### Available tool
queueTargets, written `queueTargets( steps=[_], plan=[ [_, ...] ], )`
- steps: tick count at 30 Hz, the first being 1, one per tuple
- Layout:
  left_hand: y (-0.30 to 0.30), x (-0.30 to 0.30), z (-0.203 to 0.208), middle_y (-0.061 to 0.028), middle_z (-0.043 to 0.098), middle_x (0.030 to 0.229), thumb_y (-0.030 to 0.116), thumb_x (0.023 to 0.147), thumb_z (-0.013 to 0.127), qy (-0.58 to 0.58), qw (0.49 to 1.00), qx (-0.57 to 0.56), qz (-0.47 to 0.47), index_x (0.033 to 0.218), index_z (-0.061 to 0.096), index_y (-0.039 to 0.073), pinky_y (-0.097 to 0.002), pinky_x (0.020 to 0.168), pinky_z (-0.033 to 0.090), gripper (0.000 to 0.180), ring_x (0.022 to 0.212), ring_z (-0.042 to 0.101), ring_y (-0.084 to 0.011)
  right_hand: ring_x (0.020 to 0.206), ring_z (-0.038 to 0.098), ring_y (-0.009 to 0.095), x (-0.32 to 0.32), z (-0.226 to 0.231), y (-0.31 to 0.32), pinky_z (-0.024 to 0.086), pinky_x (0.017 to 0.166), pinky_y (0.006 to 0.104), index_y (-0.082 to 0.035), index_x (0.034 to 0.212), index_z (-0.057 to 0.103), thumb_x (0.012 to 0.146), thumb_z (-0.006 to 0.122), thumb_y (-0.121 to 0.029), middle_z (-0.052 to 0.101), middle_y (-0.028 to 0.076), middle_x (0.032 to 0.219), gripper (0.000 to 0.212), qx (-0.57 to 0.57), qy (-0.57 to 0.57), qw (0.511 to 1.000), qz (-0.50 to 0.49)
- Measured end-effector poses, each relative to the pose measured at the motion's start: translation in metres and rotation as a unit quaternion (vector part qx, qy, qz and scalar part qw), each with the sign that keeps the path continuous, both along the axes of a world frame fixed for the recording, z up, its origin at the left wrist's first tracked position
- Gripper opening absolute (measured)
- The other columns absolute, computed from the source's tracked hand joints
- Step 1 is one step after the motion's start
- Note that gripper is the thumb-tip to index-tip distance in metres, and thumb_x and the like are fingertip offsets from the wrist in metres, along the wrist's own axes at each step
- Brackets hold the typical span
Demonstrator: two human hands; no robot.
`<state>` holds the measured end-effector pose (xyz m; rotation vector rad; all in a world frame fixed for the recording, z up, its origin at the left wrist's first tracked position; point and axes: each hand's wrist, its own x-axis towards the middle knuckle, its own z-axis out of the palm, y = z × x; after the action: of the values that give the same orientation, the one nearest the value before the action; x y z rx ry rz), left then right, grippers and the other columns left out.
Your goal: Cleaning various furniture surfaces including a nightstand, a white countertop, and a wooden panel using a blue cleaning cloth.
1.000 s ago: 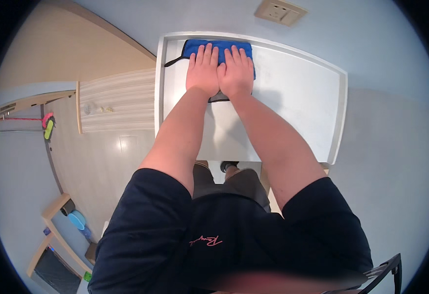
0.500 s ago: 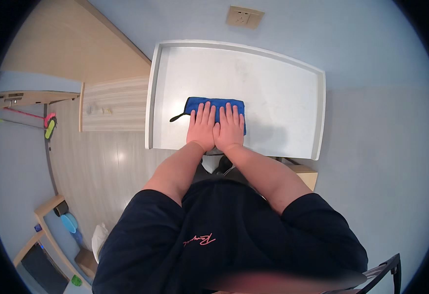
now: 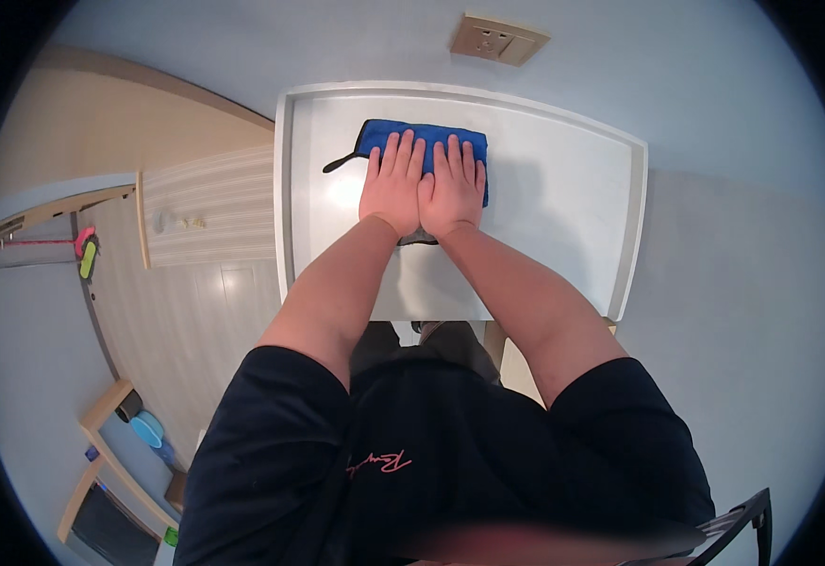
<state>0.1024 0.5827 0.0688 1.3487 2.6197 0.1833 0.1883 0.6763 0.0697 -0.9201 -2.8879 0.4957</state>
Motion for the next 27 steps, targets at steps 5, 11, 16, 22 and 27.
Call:
queueTargets(
  steps=[5, 11, 16, 22, 27],
  plan=[
    [0.021, -0.023, -0.004, -0.0105, 0.023, 0.173, 0.042, 0.108, 0.034, 0.007, 1.0, 0.007, -0.023, 0.164, 0.029, 0.01, -0.0497, 0.129, 0.013, 0.065, 0.16, 0.017, -0.0292, 0.156, 0.027, 0.037, -0.018, -0.006, 0.017, 0.019, 0.126, 0.0552, -0.006, 0.153, 0.048, 0.096, 0.049, -0.03, 0.034, 0.017, 0.167, 0.062, 0.009, 0.03, 0.999, -0.026],
    [0.037, -0.04, -0.012, -0.0094, 0.026, 0.172, 0.042, 0.108, 0.034, 0.026, 0.999, 0.04, -0.011, 0.163, 0.033, 0.011, -0.049, 0.129, 0.014, 0.063, 0.16, 0.02, -0.0286, 0.155, 0.03, 0.035, -0.042, -0.013, 0.034, 0.02, 0.126, 0.0537, -0.008, 0.151, 0.051, 0.096, 0.049, -0.031, 0.038, 0.015, 0.165, 0.06, 0.018, 0.037, 0.998, -0.043],
    [0.037, -0.042, -0.014, -0.0089, 0.028, 0.171, 0.041, 0.108, 0.036, 0.057, 0.996, 0.062, -0.005, 0.162, 0.035, 0.011, -0.047, 0.129, 0.018, 0.061, 0.158, 0.023, -0.028, 0.151, 0.036, 0.034, -0.045, -0.018, 0.033, 0.025, 0.125, 0.0525, -0.008, 0.146, 0.058, 0.096, 0.049, -0.031, 0.046, 0.014, 0.161, 0.056, 0.077, 0.079, 0.993, -0.043],
    [0.01, -0.004, -0.002, -0.0113, 0.028, 0.171, 0.042, 0.108, 0.035, 0.064, 0.996, 0.06, 0.027, 0.162, 0.034, 0.01, -0.0476, 0.128, 0.018, 0.063, 0.159, 0.022, -0.029, 0.152, 0.036, 0.033, -0.011, 0.0, 0.011, 0.024, 0.126, 0.0517, -0.007, 0.148, 0.056, 0.097, 0.048, -0.031, 0.045, 0.014, 0.161, 0.057, 0.067, 0.083, 0.994, -0.012],
    [-0.068, 0.067, 0.002, -0.0142, 0.025, 0.172, 0.04, 0.106, 0.036, 0.065, 0.998, -0.003, 0.018, 0.163, 0.03, 0.005, -0.0499, 0.129, 0.014, 0.067, 0.159, 0.019, -0.0323, 0.155, 0.028, 0.034, 0.061, 0.011, -0.064, 0.019, 0.127, 0.0517, -0.005, 0.154, 0.047, 0.097, 0.047, -0.033, 0.036, 0.016, 0.166, 0.063, -0.006, 0.027, 0.999, 0.024]
  ],
)
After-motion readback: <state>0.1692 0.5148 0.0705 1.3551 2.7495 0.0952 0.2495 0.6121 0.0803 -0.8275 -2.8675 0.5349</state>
